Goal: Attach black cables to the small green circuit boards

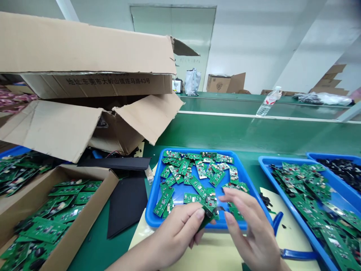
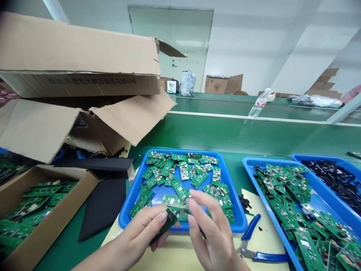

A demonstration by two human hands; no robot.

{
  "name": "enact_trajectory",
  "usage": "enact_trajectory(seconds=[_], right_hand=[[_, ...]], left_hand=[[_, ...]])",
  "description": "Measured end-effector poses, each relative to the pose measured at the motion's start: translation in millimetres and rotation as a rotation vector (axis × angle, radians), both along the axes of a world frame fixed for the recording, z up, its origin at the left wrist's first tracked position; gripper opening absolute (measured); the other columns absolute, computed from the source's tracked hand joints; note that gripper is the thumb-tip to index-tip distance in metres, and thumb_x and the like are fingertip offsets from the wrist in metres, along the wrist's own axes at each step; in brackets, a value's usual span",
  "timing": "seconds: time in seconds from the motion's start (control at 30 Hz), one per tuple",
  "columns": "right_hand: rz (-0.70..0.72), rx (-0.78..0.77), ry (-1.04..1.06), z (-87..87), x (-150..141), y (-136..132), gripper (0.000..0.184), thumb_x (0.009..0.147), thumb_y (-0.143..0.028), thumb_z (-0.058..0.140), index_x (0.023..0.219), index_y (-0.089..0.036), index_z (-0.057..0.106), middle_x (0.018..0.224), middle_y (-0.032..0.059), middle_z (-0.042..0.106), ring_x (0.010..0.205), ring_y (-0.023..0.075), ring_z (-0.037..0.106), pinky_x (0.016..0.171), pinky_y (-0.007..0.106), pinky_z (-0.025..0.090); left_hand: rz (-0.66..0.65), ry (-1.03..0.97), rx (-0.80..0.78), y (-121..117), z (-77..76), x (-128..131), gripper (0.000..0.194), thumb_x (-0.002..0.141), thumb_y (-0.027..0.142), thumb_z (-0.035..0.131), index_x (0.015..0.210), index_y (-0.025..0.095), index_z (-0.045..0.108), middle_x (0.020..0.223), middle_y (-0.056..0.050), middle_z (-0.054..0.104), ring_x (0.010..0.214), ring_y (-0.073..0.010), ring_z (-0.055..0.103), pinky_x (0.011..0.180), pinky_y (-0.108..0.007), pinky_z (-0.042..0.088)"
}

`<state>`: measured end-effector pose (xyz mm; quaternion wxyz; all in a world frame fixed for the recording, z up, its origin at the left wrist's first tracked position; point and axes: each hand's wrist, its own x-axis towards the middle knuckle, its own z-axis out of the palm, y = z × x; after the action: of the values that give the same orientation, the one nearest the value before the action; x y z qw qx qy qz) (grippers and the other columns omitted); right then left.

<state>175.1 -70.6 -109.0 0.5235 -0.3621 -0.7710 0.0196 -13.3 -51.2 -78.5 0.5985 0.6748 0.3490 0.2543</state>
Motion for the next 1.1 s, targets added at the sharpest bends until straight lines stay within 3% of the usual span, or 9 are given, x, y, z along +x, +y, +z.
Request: enact_trajectory(seconds=[0.07, 0.13, 0.23, 0.33, 0.4, 0.53, 0.7, 0.87, 1.1], right_hand=[[-0.026, 0.008, 0.078, 0.7, 1.4, 0.0, 0.068, 0.08, 0.002, 0.048, 0.141, -0.024, 0.033, 0.12, 0.012, 0.052, 0.106, 0.023, 0.057, 0.086, 0.041, 0.051], [-0.065, 0.033, 0.117, 2.1, 3.5, -0.8, 0.061, 0.079, 0.002, 0.051, 0.135, -0.022, 0.043, 0.119, 0.0106, 0.054, 0.108, 0.0227, 0.055, 0.09, 0.04, 0.048], [-0.03, -0.029, 0.135, 2.9, 6.7, -3.5, 0.049, 0.083, -0.006, 0.052, 0.13, -0.02, 0.048, 0.123, 0.0108, 0.053, 0.115, 0.024, 0.051, 0.096, 0.041, 0.045], [0.088, -0.263, 0.108, 3.1, 7.5, -5.5, 0.048, 0.09, -0.025, 0.048, 0.137, -0.018, 0.038, 0.13, 0.0128, 0.052, 0.123, 0.0277, 0.046, 0.1, 0.045, 0.042], [0.147, -0.367, 0.095, 4.9, 5.9, -5.1, 0.046, 0.091, -0.033, 0.047, 0.135, -0.019, 0.04, 0.127, 0.0121, 0.055, 0.123, 0.0278, 0.047, 0.102, 0.046, 0.041], [0.147, -0.341, 0.135, 11.8, 1.0, -2.7, 0.021, 0.088, -0.025, 0.052, 0.109, -0.024, 0.056, 0.104, 0.0071, 0.066, 0.105, 0.0224, 0.059, 0.098, 0.041, 0.044], [0.08, -0.387, 0.185, 15.0, 0.8, -3.6, 0.006, 0.085, -0.019, 0.056, 0.09, -0.023, 0.056, 0.101, 0.0061, 0.062, 0.096, 0.019, 0.061, 0.083, 0.033, 0.051], [0.078, -0.351, 0.144, 16.6, 1.2, -4.0, 0.011, 0.083, -0.014, 0.056, 0.09, -0.022, 0.056, 0.099, 0.0047, 0.062, 0.095, 0.0158, 0.06, 0.089, 0.031, 0.048], [0.034, -0.085, -0.002, 21.5, -1.0, -2.3, 0.016, 0.078, -0.004, 0.055, 0.087, -0.016, 0.06, 0.09, 0.0063, 0.064, 0.09, 0.0164, 0.062, 0.094, 0.035, 0.046]], left_hand=[[0.069, 0.006, 0.061, -0.1, 0.7, -1.0, 0.05, 0.093, 0.051, 0.024, 0.068, 0.016, 0.049, 0.059, 0.0, 0.047, 0.054, -0.0121, 0.045, 0.055, -0.023, 0.037], [0.125, 0.022, 0.162, 0.0, 2.0, -2.5, 0.051, 0.094, 0.048, 0.023, 0.072, 0.015, 0.055, 0.065, -0.003, 0.052, 0.063, -0.0143, 0.049, 0.062, -0.024, 0.04], [0.111, 0.044, 0.304, 0.0, 3.9, -6.0, 0.044, 0.096, 0.04, 0.025, 0.096, 0.017, 0.063, 0.081, -0.006, 0.059, 0.078, -0.0175, 0.054, 0.074, -0.026, 0.043], [0.002, 0.047, 0.394, -0.5, 4.9, -8.9, 0.039, 0.096, 0.034, 0.027, 0.128, 0.025, 0.049, 0.095, -0.005, 0.06, 0.088, -0.0182, 0.055, 0.081, -0.028, 0.046], [-0.054, 0.079, 0.435, -0.9, 5.5, -9.4, 0.04, 0.096, 0.031, 0.028, 0.135, 0.029, 0.04, 0.102, -0.005, 0.059, 0.091, -0.0174, 0.056, 0.083, -0.029, 0.047], [-0.089, 0.155, 0.488, -1.8, 7.6, -7.2, 0.041, 0.096, 0.027, 0.029, 0.136, 0.031, 0.038, 0.104, -0.005, 0.058, 0.09, -0.0161, 0.057, 0.081, -0.028, 0.05], [-0.064, 0.209, 0.52, -0.9, 5.9, -3.7, 0.04, 0.095, 0.022, 0.032, 0.134, 0.029, 0.041, 0.107, -0.005, 0.057, 0.095, -0.0156, 0.057, 0.084, -0.029, 0.05], [-0.052, 0.216, 0.565, 1.3, 0.0, -2.7, 0.042, 0.093, 0.02, 0.038, 0.134, 0.029, 0.04, 0.106, -0.005, 0.054, 0.095, -0.0163, 0.056, 0.086, -0.031, 0.05], [0.023, 0.186, 0.582, 1.5, -6.2, -2.0, 0.043, 0.091, 0.019, 0.045, 0.132, 0.029, 0.039, 0.108, -0.006, 0.05, 0.098, -0.0167, 0.054, 0.086, -0.03, 0.049]])
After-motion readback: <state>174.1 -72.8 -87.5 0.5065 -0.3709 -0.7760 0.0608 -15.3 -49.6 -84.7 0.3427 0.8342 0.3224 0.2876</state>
